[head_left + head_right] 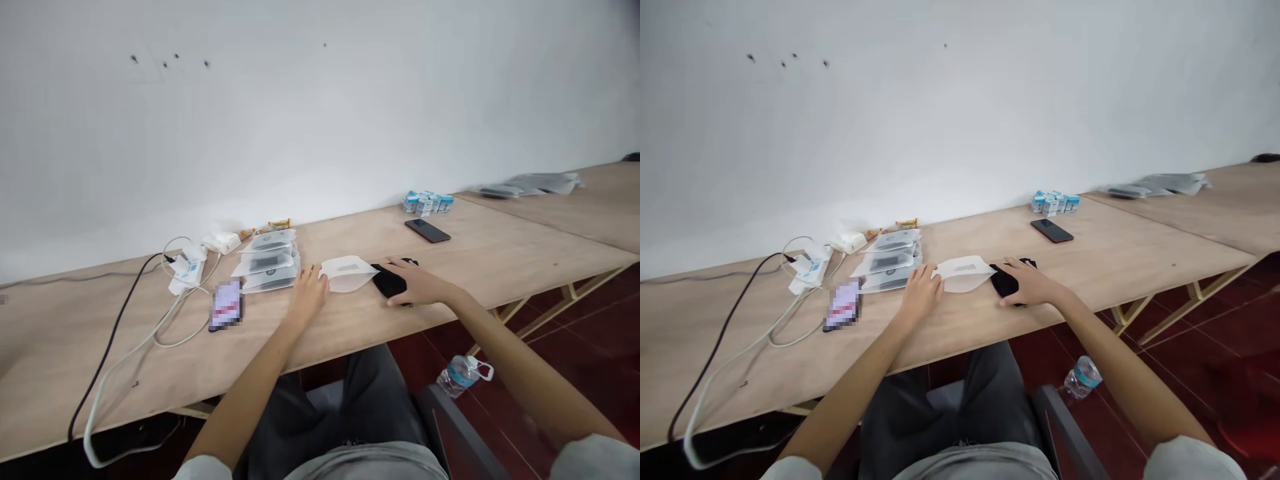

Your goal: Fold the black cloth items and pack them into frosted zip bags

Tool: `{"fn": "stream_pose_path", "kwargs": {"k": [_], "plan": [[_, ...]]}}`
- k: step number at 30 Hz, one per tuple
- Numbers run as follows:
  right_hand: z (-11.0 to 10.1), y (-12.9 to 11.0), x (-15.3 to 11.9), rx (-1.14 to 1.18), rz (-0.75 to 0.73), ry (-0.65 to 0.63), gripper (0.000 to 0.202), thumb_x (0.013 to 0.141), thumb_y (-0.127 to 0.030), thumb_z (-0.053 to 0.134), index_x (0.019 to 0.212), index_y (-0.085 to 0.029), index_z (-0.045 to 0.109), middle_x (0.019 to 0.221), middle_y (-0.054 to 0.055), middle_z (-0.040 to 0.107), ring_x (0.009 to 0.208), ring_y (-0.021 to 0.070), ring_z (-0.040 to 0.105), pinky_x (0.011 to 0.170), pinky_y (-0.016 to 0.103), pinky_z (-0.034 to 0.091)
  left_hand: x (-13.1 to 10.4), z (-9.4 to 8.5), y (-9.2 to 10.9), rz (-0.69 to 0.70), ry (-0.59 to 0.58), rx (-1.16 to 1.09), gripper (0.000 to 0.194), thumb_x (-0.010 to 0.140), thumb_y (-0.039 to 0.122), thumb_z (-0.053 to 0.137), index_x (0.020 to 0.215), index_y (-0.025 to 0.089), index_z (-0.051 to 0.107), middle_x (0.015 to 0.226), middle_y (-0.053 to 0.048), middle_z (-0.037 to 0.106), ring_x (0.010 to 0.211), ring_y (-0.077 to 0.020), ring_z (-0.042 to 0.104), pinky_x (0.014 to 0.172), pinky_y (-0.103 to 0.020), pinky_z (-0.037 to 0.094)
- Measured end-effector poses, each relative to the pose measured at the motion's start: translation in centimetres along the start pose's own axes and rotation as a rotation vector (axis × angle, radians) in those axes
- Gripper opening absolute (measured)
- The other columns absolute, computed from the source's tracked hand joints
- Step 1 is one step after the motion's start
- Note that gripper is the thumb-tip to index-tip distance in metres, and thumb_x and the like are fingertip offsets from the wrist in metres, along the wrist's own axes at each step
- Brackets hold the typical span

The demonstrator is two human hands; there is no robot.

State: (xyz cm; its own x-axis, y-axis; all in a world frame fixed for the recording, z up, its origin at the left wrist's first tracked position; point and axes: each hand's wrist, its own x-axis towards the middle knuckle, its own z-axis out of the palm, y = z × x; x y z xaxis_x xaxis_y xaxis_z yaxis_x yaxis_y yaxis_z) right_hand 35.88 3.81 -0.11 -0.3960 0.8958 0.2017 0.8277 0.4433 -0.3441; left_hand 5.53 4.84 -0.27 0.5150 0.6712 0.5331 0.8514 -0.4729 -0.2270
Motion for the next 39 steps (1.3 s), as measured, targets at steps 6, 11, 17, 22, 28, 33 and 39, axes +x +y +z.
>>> {"fn": "stream_pose_path", "kwargs": {"k": [6,11,17,22,28,33,39], "plan": [[0.7,2.8,-0.3,-0.099,0.071,-0.208,0.093,0.07,-0.044,0.074,0.15,-0.013,0.035,0.155,0.02,0.032,0.144,0.0369,0.025,0.115,0.053,0.028,0.1,0.1,0.1,-0.035,0.009,-0.057,0.018,0.092,0.018,0.05,0.091,0.019,0.068,0.116,-0.012,0.062,0.11,-0.028,0.054,0.089,-0.042,0.042],[2.2,2.2,0.3,-0.192,0.039,-0.011,0.07,0.077,-0.027,0.061,0.142,-0.009,0.047,0.14,0.021,0.052,0.13,0.0373,0.048,0.107,0.051,0.039,0.4,-0.4,0.3,-0.084,0.006,-0.037,0.016,0.093,0.024,0.052,0.093,0.019,0.068,0.116,-0.011,0.061,0.109,-0.0288,0.053,0.086,-0.042,0.042],[3.2,2.1,0.9,-0.235,0.003,0.071,0.065,0.072,-0.013,0.058,0.136,-0.011,0.053,0.131,0.019,0.061,0.121,0.0345,0.055,0.104,0.05,0.039,0.8,-1.3,0.7,-0.073,-0.015,0.003,0.017,0.094,0.024,0.052,0.095,0.018,0.067,0.113,-0.012,0.062,0.106,-0.0286,0.054,0.085,-0.042,0.043],[3.4,2.2,1.2,-0.209,0.039,0.087,0.061,0.073,-0.008,0.055,0.134,-0.012,0.056,0.132,0.017,0.061,0.116,0.0333,0.059,0.096,0.044,0.047,0.9,-1.9,1.0,-0.085,-0.079,-0.004,0.017,0.093,0.023,0.053,0.096,0.016,0.068,0.109,-0.013,0.062,0.106,-0.0295,0.054,0.085,-0.043,0.043],[-0.9,1.1,-0.9,-0.133,0.038,0.078,0.052,0.069,-0.004,0.05,0.114,-0.022,0.07,0.109,0.007,0.074,0.1,0.03,0.068,0.086,0.038,0.052,1.0,-2.0,1.0,-0.102,-0.151,-0.064,0.016,0.091,0.019,0.054,0.091,0.017,0.07,0.107,-0.013,0.061,0.105,-0.0288,0.054,0.083,-0.041,0.044],[-3.7,-2.7,-4.0,0.043,-0.027,0.576,0.056,0.072,-0.008,0.051,0.124,-0.025,0.063,0.12,0.004,0.07,0.108,0.0304,0.066,0.091,0.04,0.054,1.4,-2.1,1.2,-0.106,-0.08,-0.089,0.02,0.092,0.016,0.051,0.09,0.017,0.07,0.104,-0.013,0.061,0.103,-0.0287,0.054,0.083,-0.043,0.043],[-0.4,-7.9,-4.4,0.314,-0.36,0.529,0.054,0.08,-0.011,0.051,0.132,-0.027,0.057,0.13,0.005,0.064,0.118,0.0259,0.062,0.099,0.041,0.052,1.5,-2.6,1.6,-0.075,-0.028,-0.064,0.016,0.091,0.017,0.053,0.088,0.018,0.069,0.103,-0.012,0.062,0.103,-0.0283,0.054,0.082,-0.043,0.043]]}}
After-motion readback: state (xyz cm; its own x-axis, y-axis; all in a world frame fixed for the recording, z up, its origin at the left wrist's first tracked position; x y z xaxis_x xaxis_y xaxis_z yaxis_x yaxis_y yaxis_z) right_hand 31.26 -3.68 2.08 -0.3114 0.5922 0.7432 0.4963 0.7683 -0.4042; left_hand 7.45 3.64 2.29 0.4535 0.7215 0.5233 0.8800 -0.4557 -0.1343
